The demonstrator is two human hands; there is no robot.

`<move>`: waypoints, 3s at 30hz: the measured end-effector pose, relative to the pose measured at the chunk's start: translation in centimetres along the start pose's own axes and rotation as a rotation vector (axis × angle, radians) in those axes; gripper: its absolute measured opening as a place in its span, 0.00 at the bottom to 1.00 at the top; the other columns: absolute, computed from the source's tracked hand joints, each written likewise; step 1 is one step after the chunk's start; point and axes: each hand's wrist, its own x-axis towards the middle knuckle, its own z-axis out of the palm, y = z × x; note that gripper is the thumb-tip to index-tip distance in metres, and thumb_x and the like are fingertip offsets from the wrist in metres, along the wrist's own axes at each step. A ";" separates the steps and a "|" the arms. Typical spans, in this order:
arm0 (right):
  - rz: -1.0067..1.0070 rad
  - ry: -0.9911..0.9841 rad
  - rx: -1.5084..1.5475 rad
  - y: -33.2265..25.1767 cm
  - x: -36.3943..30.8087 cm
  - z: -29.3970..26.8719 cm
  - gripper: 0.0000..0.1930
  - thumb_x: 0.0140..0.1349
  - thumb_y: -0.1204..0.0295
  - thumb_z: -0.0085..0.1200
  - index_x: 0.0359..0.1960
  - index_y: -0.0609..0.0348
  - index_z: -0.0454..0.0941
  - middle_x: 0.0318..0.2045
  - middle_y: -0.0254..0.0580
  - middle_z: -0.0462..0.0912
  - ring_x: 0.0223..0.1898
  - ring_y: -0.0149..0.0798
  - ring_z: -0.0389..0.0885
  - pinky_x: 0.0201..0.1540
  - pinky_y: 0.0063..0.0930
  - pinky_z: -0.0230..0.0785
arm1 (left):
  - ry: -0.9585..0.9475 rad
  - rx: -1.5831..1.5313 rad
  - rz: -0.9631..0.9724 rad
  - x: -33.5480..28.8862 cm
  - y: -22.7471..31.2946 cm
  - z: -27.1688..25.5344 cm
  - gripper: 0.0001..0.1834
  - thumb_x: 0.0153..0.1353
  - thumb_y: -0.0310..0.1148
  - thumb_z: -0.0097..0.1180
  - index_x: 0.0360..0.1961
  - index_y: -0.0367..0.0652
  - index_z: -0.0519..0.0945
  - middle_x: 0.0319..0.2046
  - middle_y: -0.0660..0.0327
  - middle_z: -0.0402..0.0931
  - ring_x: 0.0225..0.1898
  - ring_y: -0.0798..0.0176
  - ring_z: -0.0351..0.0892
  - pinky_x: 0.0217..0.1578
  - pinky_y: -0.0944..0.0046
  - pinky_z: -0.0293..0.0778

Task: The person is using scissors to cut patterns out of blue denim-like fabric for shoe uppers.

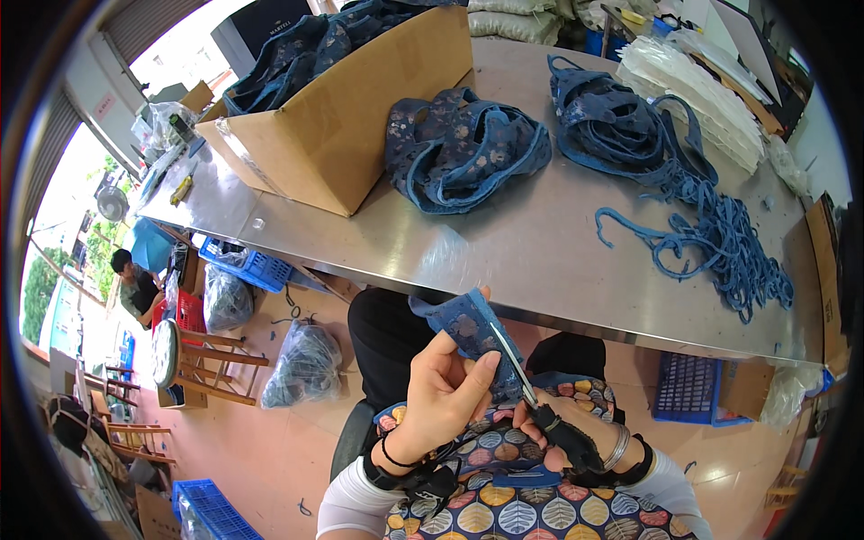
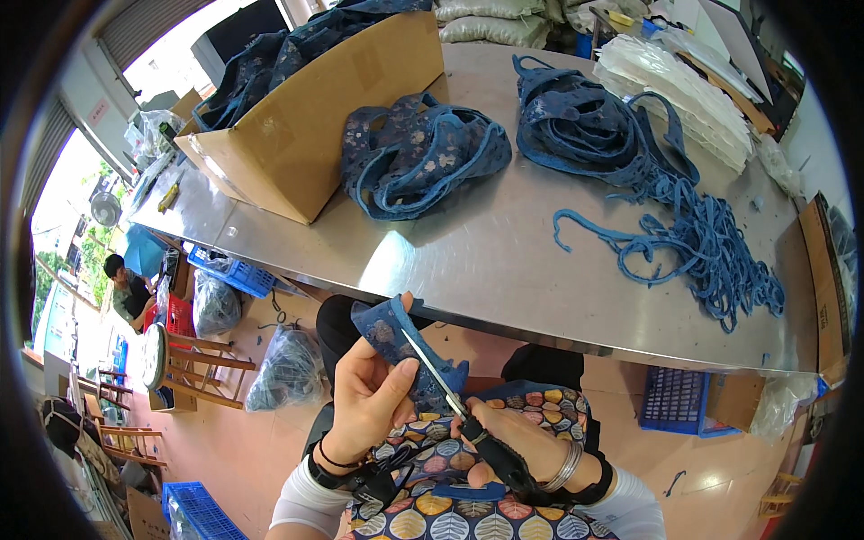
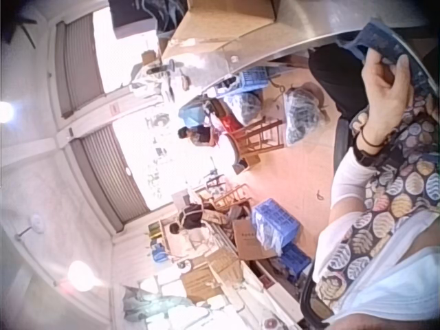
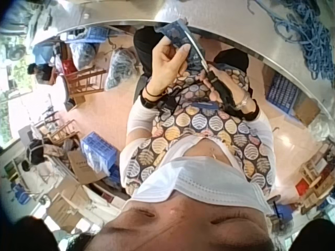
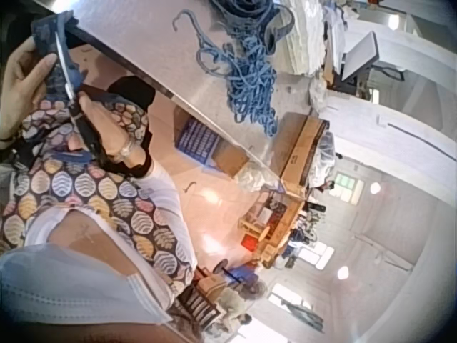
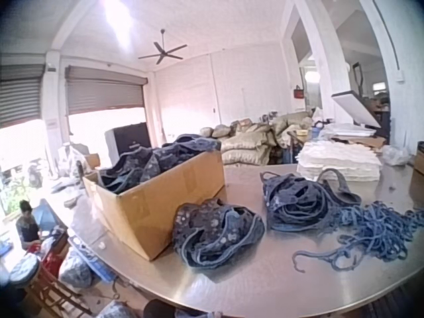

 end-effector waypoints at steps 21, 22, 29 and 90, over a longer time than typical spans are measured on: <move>0.074 0.061 -0.052 -0.6 -0.3 -0.1 0.39 0.32 0.40 0.59 0.36 0.63 0.66 0.26 0.37 0.71 0.26 0.32 0.72 0.29 0.20 0.63 | -0.029 -0.205 -0.021 0.5 -1.7 -1.7 0.22 0.63 0.32 0.42 0.56 0.32 0.60 0.33 0.56 0.76 0.11 0.77 0.63 0.10 0.80 0.57; 0.089 0.066 -0.041 -0.6 -0.2 -0.1 0.39 0.32 0.39 0.59 0.36 0.63 0.66 0.26 0.37 0.71 0.26 0.32 0.72 0.30 0.20 0.63 | 0.015 -0.157 -0.012 0.5 -1.6 -1.6 0.21 0.63 0.31 0.42 0.56 0.32 0.61 0.33 0.56 0.76 0.11 0.77 0.63 0.10 0.80 0.57; 0.082 0.016 0.054 0.6 0.3 -0.2 0.42 0.33 0.34 0.53 0.37 0.62 0.65 0.24 0.35 0.69 0.29 0.33 0.72 0.30 0.21 0.64 | 0.064 -0.031 0.057 0.2 -0.5 0.1 0.14 0.60 0.24 0.46 0.48 0.33 0.66 0.30 0.59 0.76 0.11 0.76 0.65 0.10 0.78 0.59; -0.077 -0.039 -0.241 -2.2 0.4 -0.4 0.21 0.54 0.61 0.51 0.42 0.64 0.63 0.28 0.44 0.74 0.29 0.40 0.75 0.30 0.23 0.65 | -0.059 -0.031 0.077 -0.5 -0.9 -0.9 0.16 0.61 0.23 0.40 0.49 0.30 0.58 0.37 0.48 0.73 0.21 0.58 0.77 0.14 0.68 0.76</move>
